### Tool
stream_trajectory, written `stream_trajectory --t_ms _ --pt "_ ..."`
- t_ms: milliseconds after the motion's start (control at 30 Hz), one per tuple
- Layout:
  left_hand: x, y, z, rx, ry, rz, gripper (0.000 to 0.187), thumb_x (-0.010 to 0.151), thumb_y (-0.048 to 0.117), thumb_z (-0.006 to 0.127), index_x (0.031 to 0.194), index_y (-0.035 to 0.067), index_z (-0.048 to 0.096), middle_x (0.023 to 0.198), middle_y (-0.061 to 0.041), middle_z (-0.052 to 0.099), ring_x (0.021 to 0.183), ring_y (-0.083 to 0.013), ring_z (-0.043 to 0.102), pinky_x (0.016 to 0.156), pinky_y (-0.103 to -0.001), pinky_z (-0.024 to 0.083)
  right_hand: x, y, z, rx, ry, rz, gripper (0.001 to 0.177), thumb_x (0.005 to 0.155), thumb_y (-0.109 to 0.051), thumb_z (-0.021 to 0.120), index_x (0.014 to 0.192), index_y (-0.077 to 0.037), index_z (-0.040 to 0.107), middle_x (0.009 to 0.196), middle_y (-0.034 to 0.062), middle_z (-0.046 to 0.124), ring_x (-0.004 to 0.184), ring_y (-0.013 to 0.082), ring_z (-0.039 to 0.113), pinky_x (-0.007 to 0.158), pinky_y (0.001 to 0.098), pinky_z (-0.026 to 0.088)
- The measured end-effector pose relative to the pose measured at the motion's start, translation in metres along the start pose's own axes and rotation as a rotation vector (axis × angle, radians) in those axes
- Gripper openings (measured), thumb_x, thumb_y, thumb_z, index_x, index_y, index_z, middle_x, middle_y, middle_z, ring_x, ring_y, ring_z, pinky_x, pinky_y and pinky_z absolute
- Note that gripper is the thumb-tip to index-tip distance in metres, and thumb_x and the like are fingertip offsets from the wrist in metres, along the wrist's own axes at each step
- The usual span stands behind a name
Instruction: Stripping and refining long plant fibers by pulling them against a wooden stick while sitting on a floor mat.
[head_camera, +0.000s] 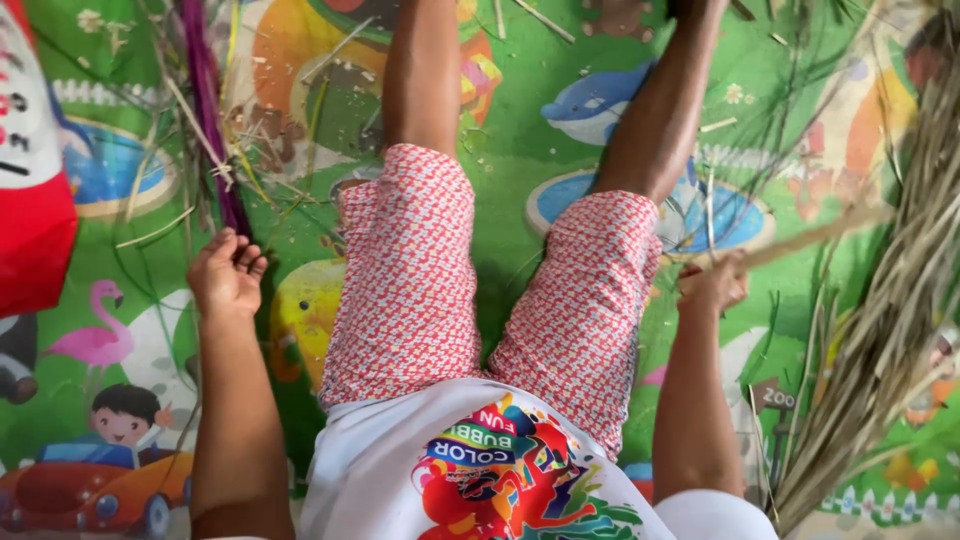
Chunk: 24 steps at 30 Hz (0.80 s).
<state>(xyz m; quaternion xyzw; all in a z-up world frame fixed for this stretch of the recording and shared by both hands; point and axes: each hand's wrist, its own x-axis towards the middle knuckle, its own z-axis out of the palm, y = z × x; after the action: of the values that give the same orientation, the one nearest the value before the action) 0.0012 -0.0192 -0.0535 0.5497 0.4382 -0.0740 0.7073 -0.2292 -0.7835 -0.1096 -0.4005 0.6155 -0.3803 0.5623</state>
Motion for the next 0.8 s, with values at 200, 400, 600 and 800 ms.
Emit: stream_trajectory --t_ms 200,400,600,800 --pt "0.04 -0.029 -0.02 0.145 0.19 0.277 0.009 0.1 0.014 0.065 0.109 0.013 0.064 0.083 -0.001 0.067 0.058 -0.0091 0.07 0.047 -0.022 0.061 -0.132 -0.093 0.01 -0.17 -0.34 0.138 0.057 0.099 -0.072 0.044 0.141 -0.034 0.053 0.084 -0.0035 0.05 0.062 0.0123 0.053 0.049 0.0278 0.047" --pt "0.065 -0.021 -0.006 0.872 0.411 0.819 0.029 0.079 0.026 0.094 0.101 0.013 0.081 0.088 -0.012 0.068 0.083 -0.0319 0.074 0.074 -0.033 0.064 -0.279 -0.103 0.033 0.091 -0.783 0.358 0.035 0.092 -0.052 0.062 0.081 -0.019 0.059 0.065 -0.003 0.045 0.055 0.0126 0.049 0.05 0.0276 0.045" --pt "0.057 0.013 0.027 0.396 -0.017 0.226 0.022 0.091 0.024 0.084 0.104 0.01 0.073 0.072 -0.002 0.067 0.051 -0.0121 0.067 0.04 -0.024 0.054 -0.32 -0.053 0.032 -0.29 -0.701 -0.275 0.015 0.093 -0.014 0.084 0.099 -0.007 0.072 0.064 0.0037 0.062 0.045 0.0094 0.057 0.042 0.0231 0.048" --pt "-0.113 0.061 0.122 -0.182 -0.581 -0.159 0.01 0.091 0.013 0.079 0.087 0.011 0.07 0.07 -0.008 0.072 0.06 -0.017 0.074 0.057 -0.028 0.064 -0.37 -0.038 0.059 -0.298 -0.874 -0.186 0.014 0.095 -0.009 0.075 0.108 -0.003 0.077 0.062 0.0116 0.064 0.041 0.0197 0.063 0.037 0.032 0.056"
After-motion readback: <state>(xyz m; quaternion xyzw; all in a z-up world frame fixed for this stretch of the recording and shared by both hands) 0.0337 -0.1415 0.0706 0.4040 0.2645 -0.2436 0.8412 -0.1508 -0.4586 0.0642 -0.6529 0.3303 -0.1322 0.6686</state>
